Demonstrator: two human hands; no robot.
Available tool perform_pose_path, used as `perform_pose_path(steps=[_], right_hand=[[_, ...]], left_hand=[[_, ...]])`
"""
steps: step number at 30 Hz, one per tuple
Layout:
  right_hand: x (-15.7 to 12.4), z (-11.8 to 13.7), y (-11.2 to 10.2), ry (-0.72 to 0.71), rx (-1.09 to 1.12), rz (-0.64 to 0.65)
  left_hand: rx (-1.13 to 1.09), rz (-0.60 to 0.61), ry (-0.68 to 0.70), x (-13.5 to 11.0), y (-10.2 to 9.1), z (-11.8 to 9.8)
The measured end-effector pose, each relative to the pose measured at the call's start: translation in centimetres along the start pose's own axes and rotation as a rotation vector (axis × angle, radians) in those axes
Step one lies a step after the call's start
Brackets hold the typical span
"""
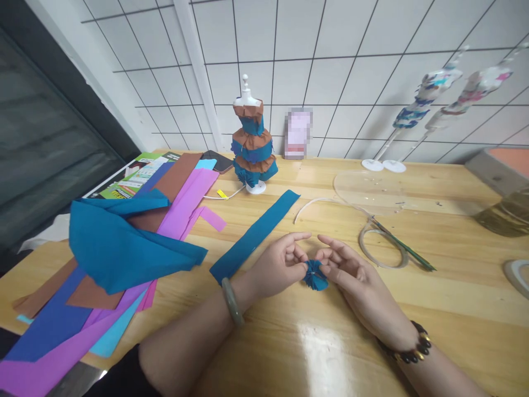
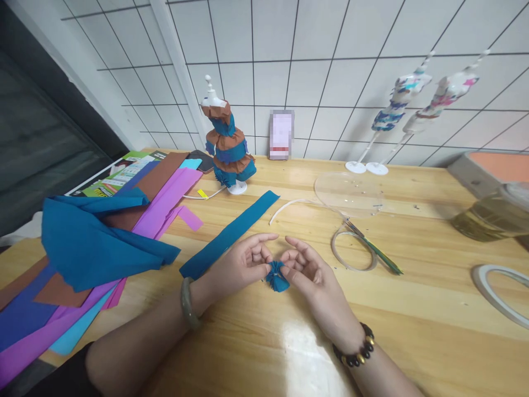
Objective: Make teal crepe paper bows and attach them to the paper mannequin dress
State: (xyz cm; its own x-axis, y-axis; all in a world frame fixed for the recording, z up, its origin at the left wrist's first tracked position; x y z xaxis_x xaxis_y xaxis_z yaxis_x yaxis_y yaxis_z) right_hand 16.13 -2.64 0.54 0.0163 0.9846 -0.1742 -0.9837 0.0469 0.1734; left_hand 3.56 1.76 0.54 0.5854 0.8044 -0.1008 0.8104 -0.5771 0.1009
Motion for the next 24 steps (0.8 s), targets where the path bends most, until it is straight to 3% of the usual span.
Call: perform_pose_path(steps=[4, 8, 14, 24], right_hand=[[-0.05, 0.15, 0.26, -0.02, -0.06, -0.014], [-0.05, 0.19, 0.0, -0.015, -0.105, -0.062], [0.11, -0.15, -0.65, -0.002, -0.001, -0.089], [0.04, 0.03, -0.25, 0.0, -0.099, -0.072]], left_hand=[[0.024, 0.034, 0.022, -0.08, 0.28, 0.29], [0.003, -0.008, -0.009, -0.11, 0.07, -0.25], [-0.045, -0.066, -0.057, -0.03, -0.36, -0.6], [-0.135, -0.009, -0.081, 0.05, 0.11, -0.12]])
Point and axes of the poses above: each hand's wrist, its own x-axis towards the middle knuckle, its own y-axis out of the palm, z = x × y, the point moved 5 cm from there along x, towards the middle knuckle, and after that the axes turned 1 degree about x, right-handed, at the moved point
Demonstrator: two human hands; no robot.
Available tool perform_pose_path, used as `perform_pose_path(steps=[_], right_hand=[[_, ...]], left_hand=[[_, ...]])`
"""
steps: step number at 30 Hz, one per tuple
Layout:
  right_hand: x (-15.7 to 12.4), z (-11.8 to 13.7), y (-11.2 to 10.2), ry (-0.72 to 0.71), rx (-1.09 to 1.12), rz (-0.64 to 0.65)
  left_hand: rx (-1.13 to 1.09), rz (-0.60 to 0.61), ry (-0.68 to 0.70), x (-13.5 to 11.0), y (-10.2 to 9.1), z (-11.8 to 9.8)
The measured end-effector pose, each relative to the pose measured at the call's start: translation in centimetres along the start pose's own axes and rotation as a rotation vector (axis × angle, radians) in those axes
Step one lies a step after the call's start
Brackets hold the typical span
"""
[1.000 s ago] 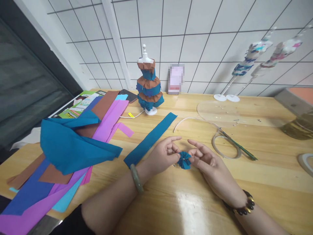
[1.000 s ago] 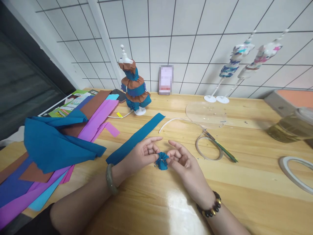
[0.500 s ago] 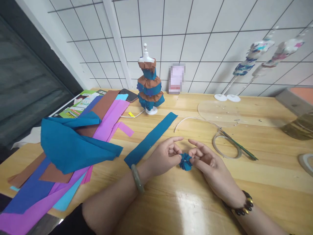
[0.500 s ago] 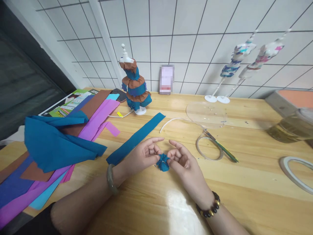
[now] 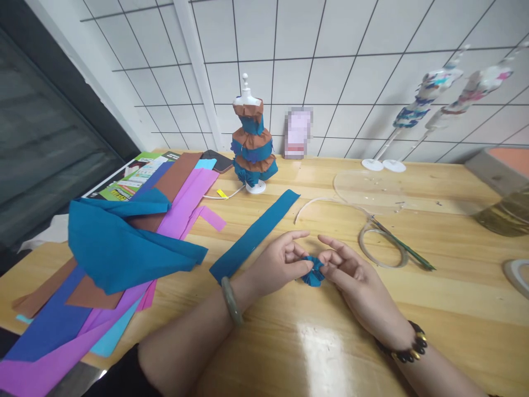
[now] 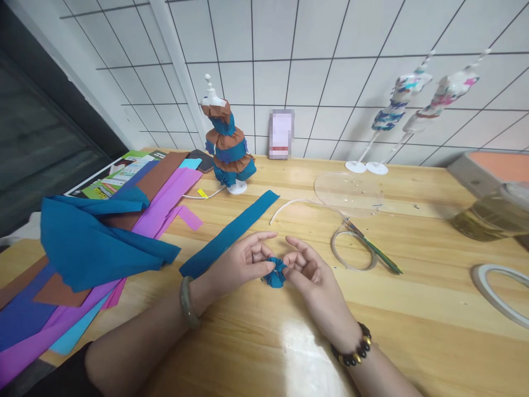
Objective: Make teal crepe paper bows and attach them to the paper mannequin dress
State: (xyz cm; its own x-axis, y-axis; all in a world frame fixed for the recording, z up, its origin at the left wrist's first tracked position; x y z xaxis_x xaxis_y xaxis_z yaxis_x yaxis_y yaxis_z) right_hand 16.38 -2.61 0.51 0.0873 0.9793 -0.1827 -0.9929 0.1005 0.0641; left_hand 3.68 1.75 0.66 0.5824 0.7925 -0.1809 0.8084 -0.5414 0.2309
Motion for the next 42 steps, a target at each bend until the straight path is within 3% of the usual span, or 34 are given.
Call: perform_pose_path(steps=[4, 14, 20, 30, 36, 42], right_hand=[[0.0, 0.1, 0.1, -0.021, -0.071, 0.007], [0.0, -0.4, 0.1, 0.017, 0.067, 0.031], [0.0, 0.2, 0.6, -0.033, -0.086, 0.02], [0.1, -0.5, 0.3, 0.04, 0.058, 0.057], [0.0, 0.3, 0.2, -0.077, 0.023, -0.004], [-0.3, 0.5, 0.4, -0.228, -0.107, -0.081]], left_hand=[[0.027, -0.016, 0.018, 0.0, -0.1, -0.1], [0.028, -0.109, 0.078, 0.3, -0.9, -0.1], [0.005, -0.125, 0.095, 0.2, -0.9, -0.1], [-0.101, -0.081, 0.043, 0.4, -0.9, 0.2], [-0.195, -0.218, -0.011, 0.4, -1.3, 0.3], [-0.232, -0.228, -0.012, 0.5, -1.4, 0.5]])
Point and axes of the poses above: each hand's wrist, its own x-axis towards the middle knuckle, its own y-axis out of the palm, z = x × y, the point moved 5 cm from there along x, towards the middle knuckle, and after that the axes turned 1 degree about x, right-handed, at the moved point
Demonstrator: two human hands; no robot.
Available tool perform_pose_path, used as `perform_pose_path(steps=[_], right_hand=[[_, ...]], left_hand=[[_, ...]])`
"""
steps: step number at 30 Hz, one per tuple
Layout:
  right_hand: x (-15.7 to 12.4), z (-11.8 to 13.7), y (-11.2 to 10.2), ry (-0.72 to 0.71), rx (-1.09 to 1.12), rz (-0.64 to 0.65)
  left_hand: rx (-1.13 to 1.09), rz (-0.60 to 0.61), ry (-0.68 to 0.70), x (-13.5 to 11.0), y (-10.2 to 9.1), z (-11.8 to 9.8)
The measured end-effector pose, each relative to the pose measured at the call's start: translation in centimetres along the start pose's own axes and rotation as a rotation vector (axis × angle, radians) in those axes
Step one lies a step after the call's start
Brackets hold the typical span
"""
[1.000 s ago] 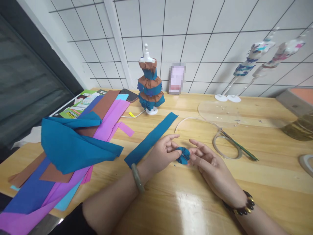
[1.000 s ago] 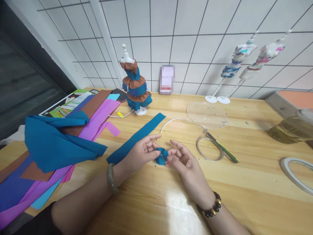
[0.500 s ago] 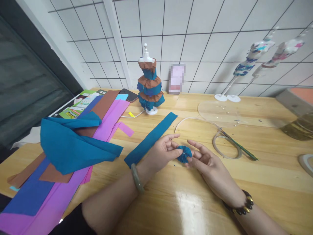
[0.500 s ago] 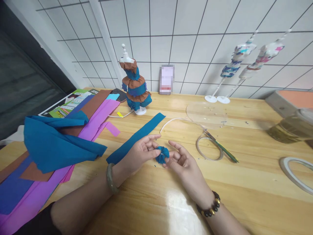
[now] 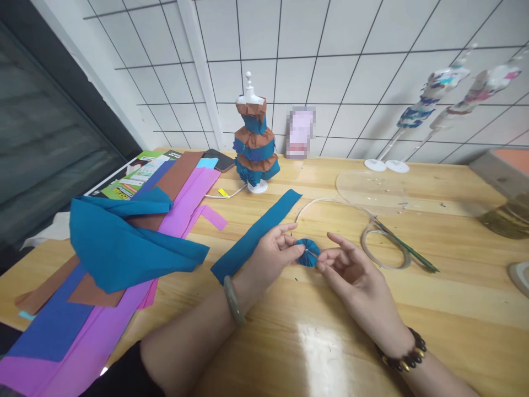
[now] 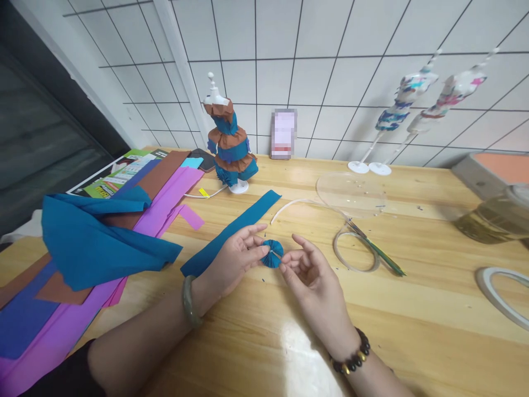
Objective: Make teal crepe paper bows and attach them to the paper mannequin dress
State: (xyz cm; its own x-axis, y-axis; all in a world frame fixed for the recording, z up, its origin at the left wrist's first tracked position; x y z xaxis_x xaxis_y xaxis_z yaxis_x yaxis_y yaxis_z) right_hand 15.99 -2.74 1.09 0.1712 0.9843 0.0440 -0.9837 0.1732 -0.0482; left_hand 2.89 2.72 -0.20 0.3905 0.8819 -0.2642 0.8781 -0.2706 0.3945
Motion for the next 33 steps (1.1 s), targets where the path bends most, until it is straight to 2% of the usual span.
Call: perform_pose_path(steps=[11, 19, 23, 26, 29, 33], right_hand=[[-0.1, -0.7, -0.1, 0.003, -0.04, -0.024], [-0.1, -0.1, -0.3, -0.128, -0.201, -0.06], [-0.7, 1.3, -0.3, -0.316, -0.416, -0.116], [-1.1, 1.7, 0.1, -0.421, -0.589, -0.086], [-1.2, 1.4, 0.2, -0.424, -0.669, -0.05], [-1.0, 1.3, -0.1, -0.412, -0.67, -0.065]], left_hand=[[0.121, 0.045, 0.114, -0.2, 0.2, 0.0], [0.148, -0.006, 0.142, 0.1, -0.2, 0.1], [0.13, -0.036, 0.134, 0.3, -0.4, 0.3], [0.126, -0.033, 0.125, 0.2, -0.4, 0.3], [0.122, -0.023, 0.112, 0.0, -0.2, 0.3], [0.128, -0.008, 0.099, 0.0, -0.1, 0.3]])
Point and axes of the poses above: each hand's wrist, its own x-axis towards the middle knuckle, its own y-axis out of the palm, z = x × y, the point moved 5 cm from there along x, towards the middle knuckle, and after that the axes turned 1 degree about x, right-handed, at the moved point
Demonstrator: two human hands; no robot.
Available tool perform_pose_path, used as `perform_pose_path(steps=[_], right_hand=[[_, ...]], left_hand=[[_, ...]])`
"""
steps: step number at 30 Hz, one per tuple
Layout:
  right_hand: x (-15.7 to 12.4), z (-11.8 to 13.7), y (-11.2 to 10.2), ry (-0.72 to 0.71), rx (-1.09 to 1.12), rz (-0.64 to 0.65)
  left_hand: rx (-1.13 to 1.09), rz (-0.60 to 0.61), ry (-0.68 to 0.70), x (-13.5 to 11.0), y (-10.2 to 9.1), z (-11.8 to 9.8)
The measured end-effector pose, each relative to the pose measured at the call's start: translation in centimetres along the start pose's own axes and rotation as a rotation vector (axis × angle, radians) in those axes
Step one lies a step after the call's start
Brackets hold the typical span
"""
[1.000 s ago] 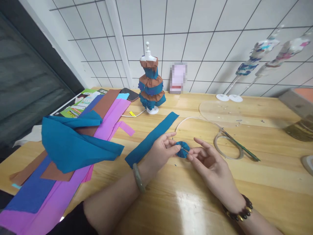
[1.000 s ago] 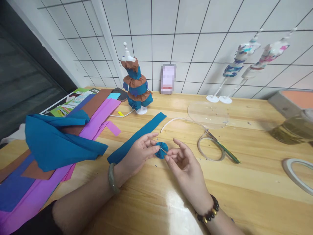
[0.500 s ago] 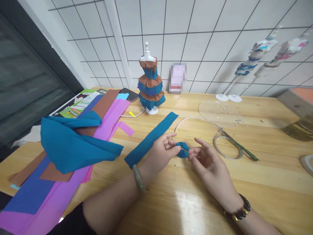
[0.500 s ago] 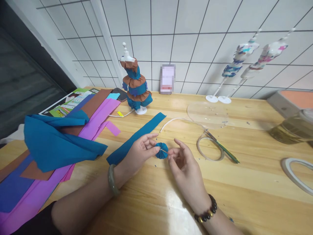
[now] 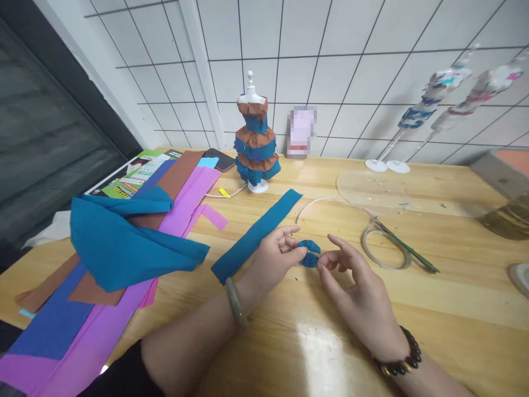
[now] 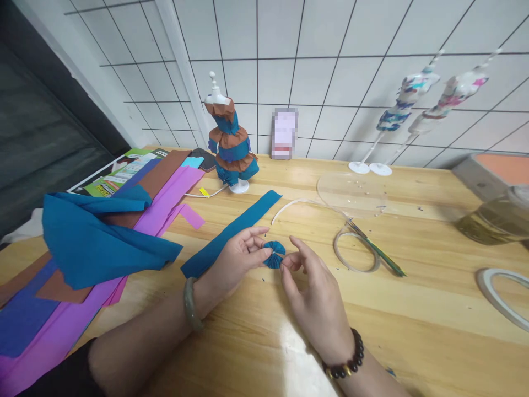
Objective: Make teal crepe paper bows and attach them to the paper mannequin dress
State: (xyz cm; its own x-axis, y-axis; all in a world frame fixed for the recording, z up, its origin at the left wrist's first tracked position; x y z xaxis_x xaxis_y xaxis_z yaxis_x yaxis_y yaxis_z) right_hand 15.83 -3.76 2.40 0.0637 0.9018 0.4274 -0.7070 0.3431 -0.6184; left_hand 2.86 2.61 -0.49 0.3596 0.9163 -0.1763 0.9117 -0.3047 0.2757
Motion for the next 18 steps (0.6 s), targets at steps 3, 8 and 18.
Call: perform_pose_path(steps=[3, 8, 18], right_hand=[[0.2, -0.2, -0.3, -0.002, 0.006, -0.02], [0.5, -0.5, -0.4, -0.005, -0.002, -0.034], [0.5, 0.6, -0.7, -0.152, -0.04, -0.007]], left_hand=[[0.014, 0.019, -0.006, 0.0, 0.1, -0.1], [0.011, 0.051, -0.002, 0.0, 0.2, -0.3], [0.077, 0.05, 0.062, 0.0, 0.2, -0.2]])
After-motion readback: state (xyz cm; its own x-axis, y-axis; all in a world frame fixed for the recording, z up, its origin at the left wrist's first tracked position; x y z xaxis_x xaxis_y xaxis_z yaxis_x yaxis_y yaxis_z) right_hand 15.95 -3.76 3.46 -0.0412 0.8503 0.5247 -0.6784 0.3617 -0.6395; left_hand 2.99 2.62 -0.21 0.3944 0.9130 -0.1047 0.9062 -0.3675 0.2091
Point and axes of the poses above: each hand's wrist, its own x-axis towards the middle knuckle, its own y-axis out of the palm, z = x × y, the point moved 5 cm from there along x, towards the middle knuckle, and after that the axes turned 1 degree about x, right-handed, at the moved point
